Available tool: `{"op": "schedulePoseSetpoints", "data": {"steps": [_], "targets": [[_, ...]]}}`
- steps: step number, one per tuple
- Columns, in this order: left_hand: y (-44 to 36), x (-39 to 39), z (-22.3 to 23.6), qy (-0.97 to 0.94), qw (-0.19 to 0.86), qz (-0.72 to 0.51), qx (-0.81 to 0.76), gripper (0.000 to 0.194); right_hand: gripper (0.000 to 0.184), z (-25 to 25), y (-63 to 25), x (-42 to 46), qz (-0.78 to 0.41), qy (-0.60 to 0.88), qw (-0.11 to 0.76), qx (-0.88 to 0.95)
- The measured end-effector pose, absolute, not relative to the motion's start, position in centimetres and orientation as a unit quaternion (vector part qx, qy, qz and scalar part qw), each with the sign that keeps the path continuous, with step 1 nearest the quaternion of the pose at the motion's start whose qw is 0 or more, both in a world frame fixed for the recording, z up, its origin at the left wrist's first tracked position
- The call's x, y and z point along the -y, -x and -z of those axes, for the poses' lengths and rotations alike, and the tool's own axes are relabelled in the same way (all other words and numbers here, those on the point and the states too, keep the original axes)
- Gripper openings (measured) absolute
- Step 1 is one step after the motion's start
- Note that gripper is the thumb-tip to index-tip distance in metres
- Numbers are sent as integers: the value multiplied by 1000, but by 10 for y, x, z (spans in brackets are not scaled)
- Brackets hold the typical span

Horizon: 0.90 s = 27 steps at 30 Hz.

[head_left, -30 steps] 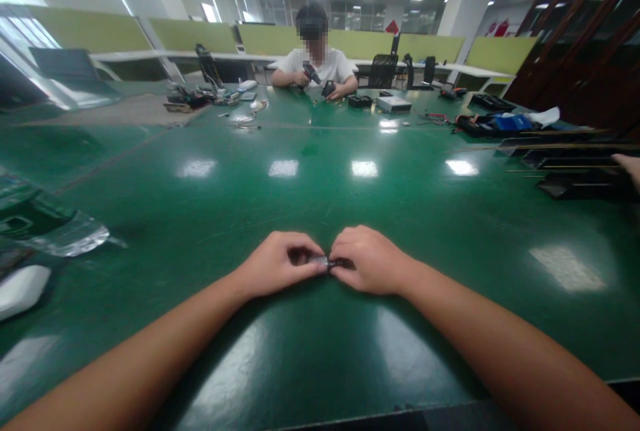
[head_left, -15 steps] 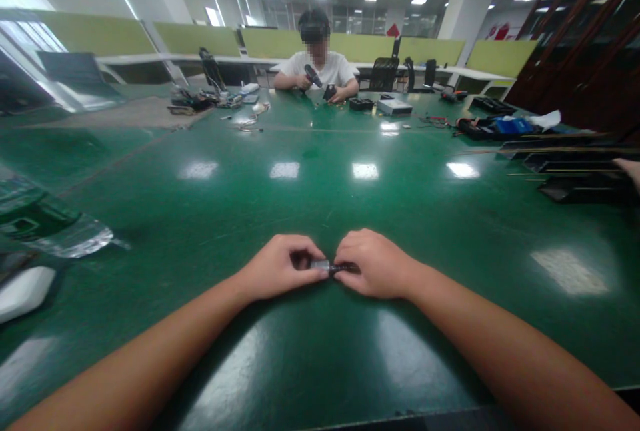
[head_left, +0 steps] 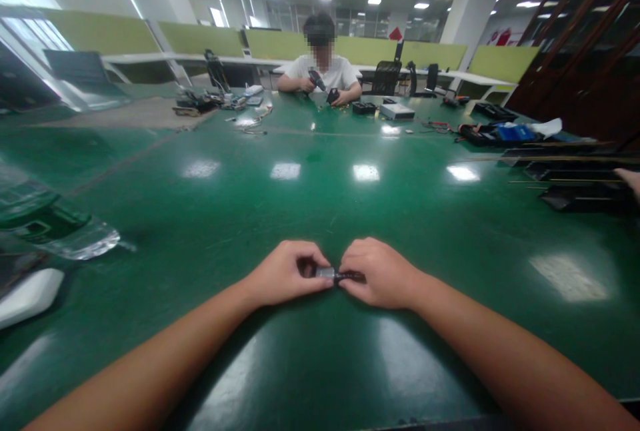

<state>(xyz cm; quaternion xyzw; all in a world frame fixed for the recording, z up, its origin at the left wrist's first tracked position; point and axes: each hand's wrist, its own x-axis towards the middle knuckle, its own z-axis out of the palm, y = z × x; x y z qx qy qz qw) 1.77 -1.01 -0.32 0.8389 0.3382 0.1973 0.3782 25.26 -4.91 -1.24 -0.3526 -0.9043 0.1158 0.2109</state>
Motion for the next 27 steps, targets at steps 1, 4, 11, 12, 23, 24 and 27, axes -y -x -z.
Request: {"op": "schedulePoseSetpoints", "data": {"steps": [1, 4, 11, 12, 23, 24, 27], "targets": [[-18, 10, 3, -840, 376, -197, -338, 24, 10, 12, -253, 49, -115, 353, 210, 905], [-19, 11, 3, -842, 373, -198, -337, 23, 9, 13, -253, 51, -115, 354, 209, 904], [-17, 11, 5, -840, 379, -204, -330, 24, 7, 13, -255, 53, -126, 354, 210, 903], [-16, 11, 5, -839, 382, -202, -331, 24, 7, 14, -255, 53, -126, 354, 210, 903], [-16, 12, 4, -841, 386, -200, -324, 21, 8, 14, -257, 55, -146, 357, 209, 899], [-16, 13, 4, -843, 380, -203, -322, 20, 8, 13, -257, 55, -148, 358, 211, 897], [-17, 13, 5, -845, 376, -208, -319, 20, 9, 11, -257, 54, -153, 362, 215, 894]]}}
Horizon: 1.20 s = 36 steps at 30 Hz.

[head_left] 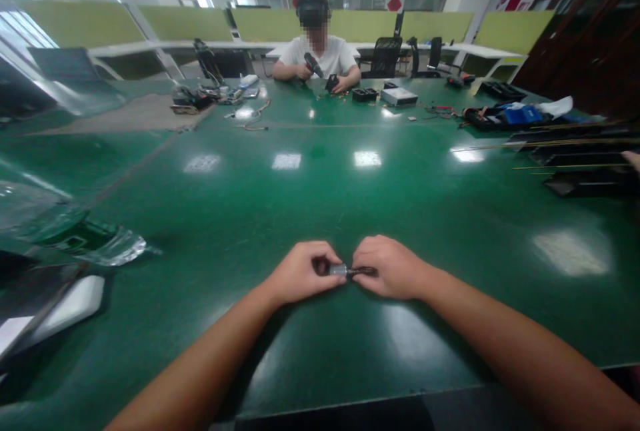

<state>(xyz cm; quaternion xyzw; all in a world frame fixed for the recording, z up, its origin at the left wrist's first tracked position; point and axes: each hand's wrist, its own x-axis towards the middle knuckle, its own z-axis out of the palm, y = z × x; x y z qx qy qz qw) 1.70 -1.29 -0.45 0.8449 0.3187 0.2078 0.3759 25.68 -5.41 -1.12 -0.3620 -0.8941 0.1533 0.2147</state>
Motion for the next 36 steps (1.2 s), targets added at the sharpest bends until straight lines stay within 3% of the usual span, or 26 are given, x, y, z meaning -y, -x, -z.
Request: {"op": "schedulePoseSetpoints", "data": {"steps": [36], "targets": [[-15, 14, 3, -860, 358, -197, -306, 17, 12, 20, -269, 58, -200, 350, 275, 873]]}}
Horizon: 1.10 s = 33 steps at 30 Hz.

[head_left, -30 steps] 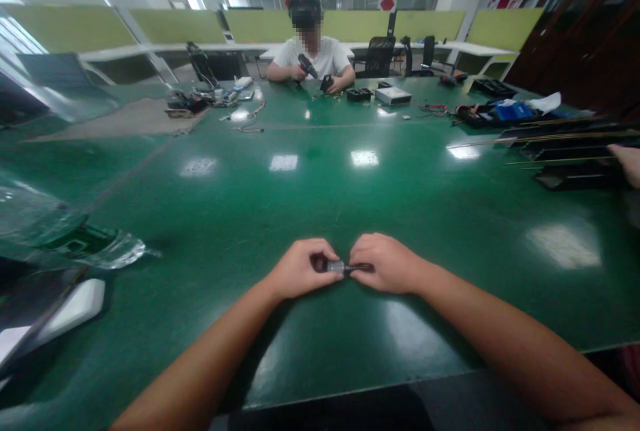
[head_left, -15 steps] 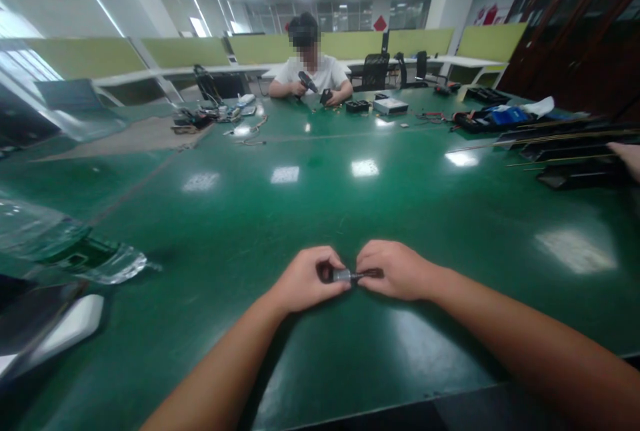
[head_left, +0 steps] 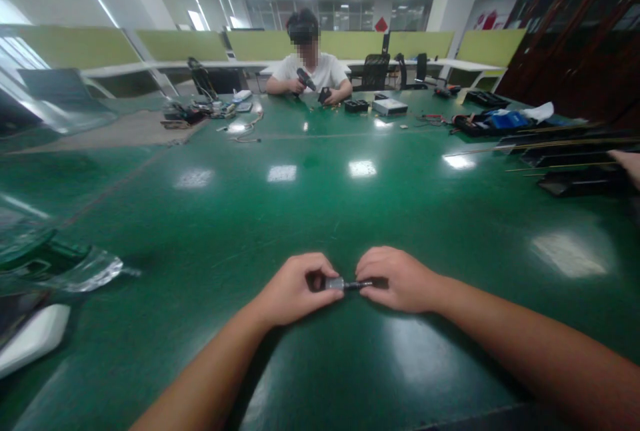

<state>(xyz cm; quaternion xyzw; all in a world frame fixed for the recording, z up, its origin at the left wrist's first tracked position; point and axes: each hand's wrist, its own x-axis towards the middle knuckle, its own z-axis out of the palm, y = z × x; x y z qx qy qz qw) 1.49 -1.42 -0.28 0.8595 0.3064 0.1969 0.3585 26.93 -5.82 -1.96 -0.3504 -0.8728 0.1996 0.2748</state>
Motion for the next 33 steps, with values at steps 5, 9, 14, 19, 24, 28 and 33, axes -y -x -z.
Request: {"op": "schedulePoseSetpoints", "data": {"steps": [5, 9, 14, 19, 24, 28, 33], "targets": [[-14, 12, 3, -859, 357, -186, -316, 18, 11, 19, -269, 59, -199, 355, 282, 869], [-14, 13, 2, -859, 355, -185, -318, 18, 11, 19, -268, 60, -193, 359, 284, 868], [-15, 14, 0, -857, 355, -186, -324, 17, 12, 21, -268, 61, -171, 371, 289, 866], [-16, 14, -2, -857, 352, -187, -327, 17, 12, 20, -270, 61, -164, 378, 285, 865], [-15, 14, -1, -858, 352, -186, -326, 17, 11, 19, -270, 62, -164, 377, 277, 868], [-14, 14, 0, -859, 350, -186, -324, 17, 10, 18, -272, 63, -160, 380, 277, 868], [-14, 15, -1, -864, 343, -182, -321, 16, 10, 16, -275, 62, -156, 383, 274, 868]]}}
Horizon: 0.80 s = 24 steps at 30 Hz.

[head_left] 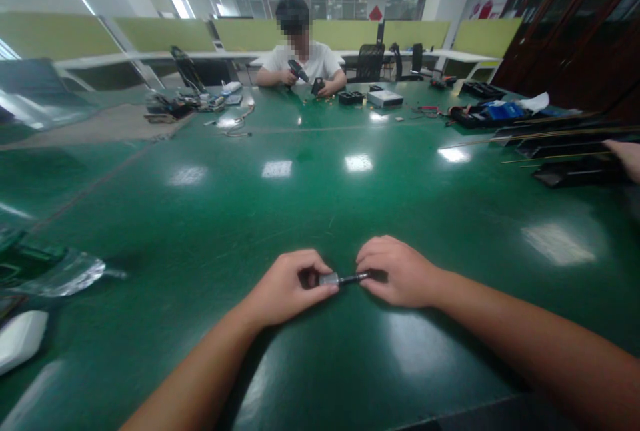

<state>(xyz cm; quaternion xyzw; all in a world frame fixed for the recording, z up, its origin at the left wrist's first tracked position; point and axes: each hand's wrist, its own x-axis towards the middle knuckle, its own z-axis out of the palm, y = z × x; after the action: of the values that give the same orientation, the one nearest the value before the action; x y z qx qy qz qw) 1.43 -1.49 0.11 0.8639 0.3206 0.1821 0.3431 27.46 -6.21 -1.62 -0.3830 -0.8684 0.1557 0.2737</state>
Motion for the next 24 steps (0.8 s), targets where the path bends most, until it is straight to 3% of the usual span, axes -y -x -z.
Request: {"op": "schedulePoseSetpoints", "data": {"steps": [24], "targets": [[-17, 17, 0, -858, 327, -202, -341, 19, 14, 10, -294, 54, -156, 418, 233, 864]]}}
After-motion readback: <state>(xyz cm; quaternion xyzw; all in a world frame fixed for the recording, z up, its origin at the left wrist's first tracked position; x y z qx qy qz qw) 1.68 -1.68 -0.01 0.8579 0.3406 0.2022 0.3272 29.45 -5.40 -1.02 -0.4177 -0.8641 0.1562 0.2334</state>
